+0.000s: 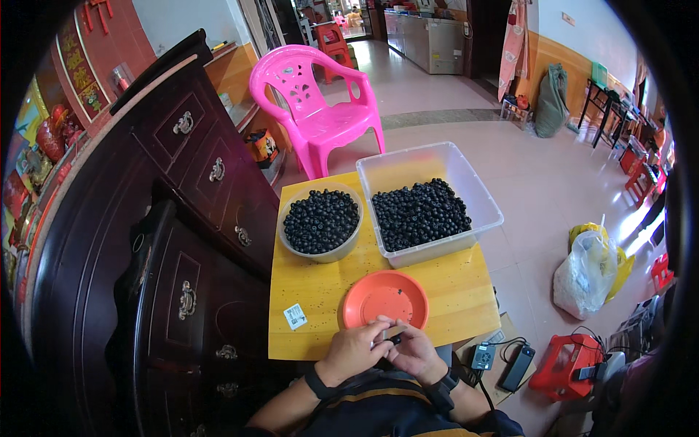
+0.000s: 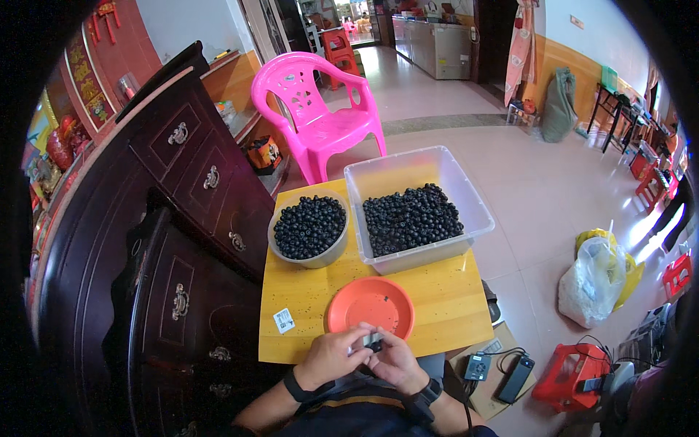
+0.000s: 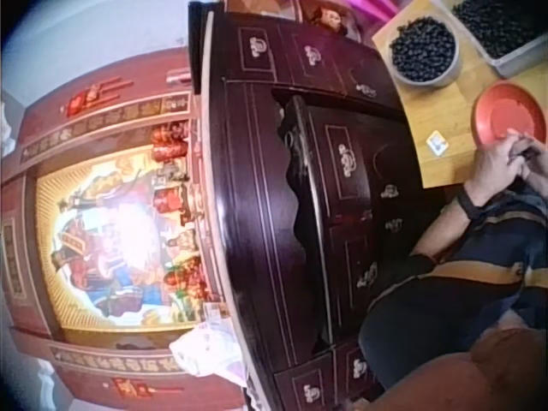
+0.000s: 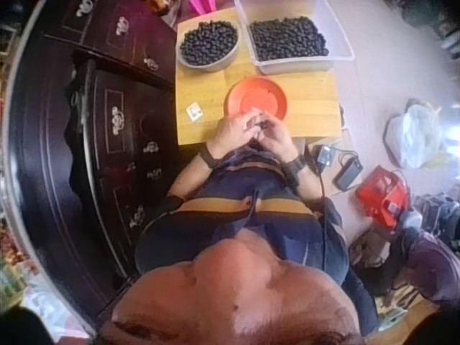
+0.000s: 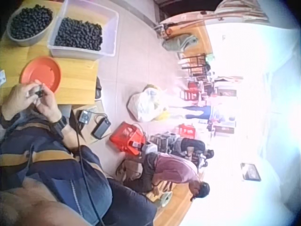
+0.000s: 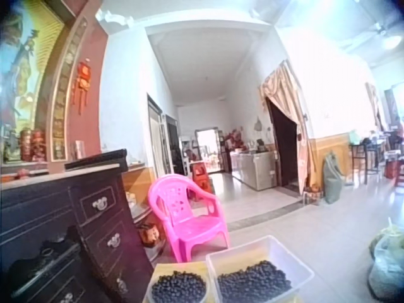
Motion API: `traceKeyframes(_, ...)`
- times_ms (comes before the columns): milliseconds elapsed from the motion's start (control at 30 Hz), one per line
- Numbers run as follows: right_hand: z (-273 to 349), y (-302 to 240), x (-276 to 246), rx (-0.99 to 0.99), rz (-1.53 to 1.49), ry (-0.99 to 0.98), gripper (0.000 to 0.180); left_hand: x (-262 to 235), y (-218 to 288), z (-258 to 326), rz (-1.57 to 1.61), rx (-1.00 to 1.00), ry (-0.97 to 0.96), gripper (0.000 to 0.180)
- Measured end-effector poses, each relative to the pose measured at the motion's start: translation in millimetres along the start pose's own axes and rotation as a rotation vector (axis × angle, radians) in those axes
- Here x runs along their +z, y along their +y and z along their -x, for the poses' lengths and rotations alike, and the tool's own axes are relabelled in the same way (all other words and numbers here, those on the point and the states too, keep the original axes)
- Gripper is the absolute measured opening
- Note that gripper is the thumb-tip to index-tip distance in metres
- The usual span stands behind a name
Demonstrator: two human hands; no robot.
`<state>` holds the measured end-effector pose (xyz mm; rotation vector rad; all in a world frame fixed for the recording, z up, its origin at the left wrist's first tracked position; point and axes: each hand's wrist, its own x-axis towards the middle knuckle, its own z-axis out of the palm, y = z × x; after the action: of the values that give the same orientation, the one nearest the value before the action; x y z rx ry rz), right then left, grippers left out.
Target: Removing seeds or stems from small black fruits and placing them onto a plate.
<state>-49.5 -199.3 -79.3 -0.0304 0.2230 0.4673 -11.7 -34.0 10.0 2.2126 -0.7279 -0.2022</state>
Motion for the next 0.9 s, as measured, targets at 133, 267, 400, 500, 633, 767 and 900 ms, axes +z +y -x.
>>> traceKeyframes(133, 4, 4, 2, -0.029, 0.058, 0.017, 0.036, 12, -3, 0, -0.130, 0.023, -0.015, 0.036)
traceKeyframes(267, 2, 7, 3, -0.055, 0.065, 0.056, 0.035, 15, 0, -2, -0.165, 0.039, 0.007, 0.033)
traceKeyframes(400, -1, 6, -2, -0.057, 0.076, 0.123, 0.029, 13, 2, -4, -0.186, -0.016, -0.019, 0.031)
traceKeyframes(500, 4, 7, -6, -0.017, -0.011, 0.088, 0.025, 11, 1, -3, -0.179, -0.043, -0.043, 0.032)
traceKeyframes(633, 2, 11, 1, -0.017, -0.012, 0.145, 0.024, 12, -3, -1, -0.115, -0.031, 0.015, 0.031)
traceKeyframes(767, -1, 8, -13, -0.009, -0.045, 0.032, 0.025, 9, 1, -1, -0.140, -0.017, 0.011, 0.030)
traceKeyframes(900, 0, 9, -7, -0.033, 0.012, 0.106, 0.024, 9, -1, -1, -0.145, 0.000, 0.009, 0.027)
